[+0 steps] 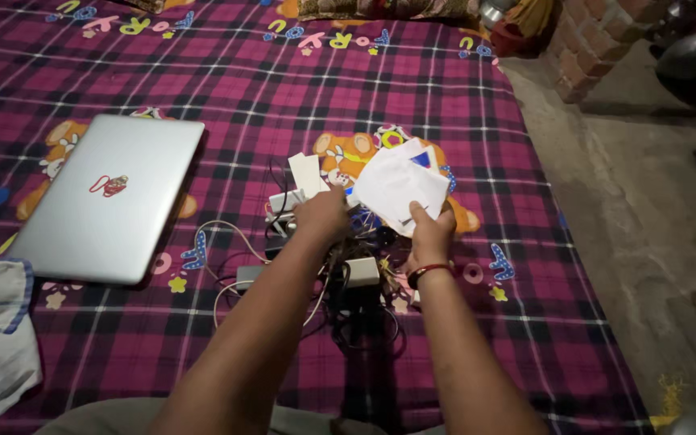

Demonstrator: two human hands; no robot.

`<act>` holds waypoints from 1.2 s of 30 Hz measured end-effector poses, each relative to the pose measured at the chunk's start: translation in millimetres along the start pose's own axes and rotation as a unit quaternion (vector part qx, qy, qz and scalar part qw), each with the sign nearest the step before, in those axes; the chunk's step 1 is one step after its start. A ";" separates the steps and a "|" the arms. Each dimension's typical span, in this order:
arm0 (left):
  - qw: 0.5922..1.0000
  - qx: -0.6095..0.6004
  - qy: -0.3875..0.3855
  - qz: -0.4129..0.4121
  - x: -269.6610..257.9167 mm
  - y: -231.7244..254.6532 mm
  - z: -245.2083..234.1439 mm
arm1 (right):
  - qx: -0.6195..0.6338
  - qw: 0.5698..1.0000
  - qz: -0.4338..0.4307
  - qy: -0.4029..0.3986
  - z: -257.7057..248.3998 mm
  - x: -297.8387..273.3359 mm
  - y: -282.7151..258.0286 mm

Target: The person unpacks a paper bag containing tangled cables, chargers, and small electronic accessories onto a bed. They sort through the items, separating cables and placing some into a cloth pouch. The person also folds a white cloth and continues to organize the electronics.

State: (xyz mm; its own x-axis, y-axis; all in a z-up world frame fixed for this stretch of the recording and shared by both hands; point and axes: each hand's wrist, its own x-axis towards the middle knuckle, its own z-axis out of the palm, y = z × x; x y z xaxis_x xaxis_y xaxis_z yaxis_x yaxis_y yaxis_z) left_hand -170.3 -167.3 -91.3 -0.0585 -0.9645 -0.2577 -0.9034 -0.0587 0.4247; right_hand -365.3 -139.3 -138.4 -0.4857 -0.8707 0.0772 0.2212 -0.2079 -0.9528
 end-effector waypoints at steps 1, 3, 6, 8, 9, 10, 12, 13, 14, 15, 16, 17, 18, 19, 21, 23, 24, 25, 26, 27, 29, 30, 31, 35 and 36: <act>0.999 -0.029 0.020 -0.027 3.2 -2.0 1.0 | 0.008 1.000 0.007 0.008 -1.5 1.4 0.2; 0.993 -0.086 0.052 -0.060 6.1 -10.1 2.7 | 0.024 0.999 0.020 0.024 -4.2 3.7 -0.8; 0.983 -0.160 0.067 -0.066 8.2 -25.9 2.3 | 0.075 0.997 0.016 0.031 -5.2 3.5 -1.8; 0.979 -0.189 0.046 -0.054 10.3 -32.9 5.3 | 0.081 0.995 0.031 0.039 -5.1 3.5 -2.3; 0.973 -0.215 0.049 -0.063 12.2 -36.2 8.0 | 0.084 0.995 0.038 0.044 -5.1 3.4 -2.1; 0.966 -0.241 0.052 -0.072 14.6 -40.2 11.5 | 0.088 0.995 0.037 0.040 -4.7 4.0 -1.9; 0.948 -0.299 0.089 -0.056 21.4 -48.9 21.2 | 0.095 0.994 0.037 0.034 -4.9 3.9 -1.2; 0.936 -0.330 0.122 -0.031 25.2 -53.5 24.7 | 0.087 0.995 0.034 0.034 -5.2 3.5 -0.9; 0.920 -0.360 0.156 -0.007 27.0 -56.5 27.4 | 0.080 0.996 0.030 0.033 -5.7 2.9 -0.5; 0.907 -0.388 0.164 0.015 25.3 -58.7 28.3 | 0.073 0.996 0.027 0.032 -5.8 2.2 0.4; 0.892 -0.416 0.171 0.036 20.7 -59.6 26.5 | 0.066 0.997 0.020 0.031 -6.2 1.7 1.4; 0.877 -0.443 0.179 0.058 14.7 -59.0 21.3 | 0.060 0.998 0.014 0.029 -5.7 1.8 2.7; 0.876 -0.446 0.173 0.065 8.4 -55.1 14.9 | 0.054 0.998 0.007 0.027 -5.3 2.2 4.4; 0.875 -0.449 0.166 0.073 3.2 -48.1 8.3 | 0.045 0.999 0.000 0.012 -4.8 2.8 6.6; 0.862 -0.461 0.172 0.119 -2.4 -31.7 -3.1 | 0.023 0.999 -0.014 -0.018 -5.2 3.5 10.7; 0.834 -0.477 0.197 0.194 -2.9 -17.2 -12.1 | 0.053 0.998 0.006 -0.013 -1.0 2.3 14.4; 0.838 -0.497 0.160 0.159 -3.5 -11.3 -14.8 | 0.068 0.997 0.016 -0.010 1.6 1.9 14.7; 0.840 -0.515 0.121 0.122 -4.4 -6.3 -15.9 | 0.065 0.998 0.021 -0.008 2.0 1.0 14.0; 0.838 -0.532 0.082 0.085 -4.9 -0.5 -15.4 | 0.061 0.998 0.026 -0.006 1.8 0.0 13.2; 0.843 -0.524 0.080 0.092 -6.0 5.9 -12.4 | 0.058 0.998 0.030 -0.004 2.9 0.0 13.1; 0.852 -0.508 0.076 0.104 -13.8 16.7 -0.9 | 0.070 0.997 0.037 -0.013 5.7 1.1 14.9; 0.863 -0.486 0.086 0.113 -19.1 20.3 4.2 | 0.076 0.996 0.041 -0.017 6.9 1.0 16.6; 0.872 -0.463 0.096 0.122 -25.6 24.3 9.0 | 0.080 0.996 0.030 -0.025 7.2 0.3 18.1; 0.907 -0.396 0.099 0.102 -45.7 37.1 10.2 | 0.098 0.994 0.050 -0.017 8.7 -5.3 17.2; 0.909 -0.375 0.127 0.134 -49.0 41.5 10.1 | 0.104 0.992 0.071 -0.005 8.7 -6.2 14.7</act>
State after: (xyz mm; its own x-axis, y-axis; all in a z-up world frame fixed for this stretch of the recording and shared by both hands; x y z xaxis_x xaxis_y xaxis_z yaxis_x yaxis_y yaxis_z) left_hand -209.2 -119.8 -69.8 -0.0469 -0.9928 0.1104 -0.3227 0.1196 0.9389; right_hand -351.7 -140.8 -150.3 -0.4289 -0.9020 -0.0499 0.4570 -0.1690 -0.8733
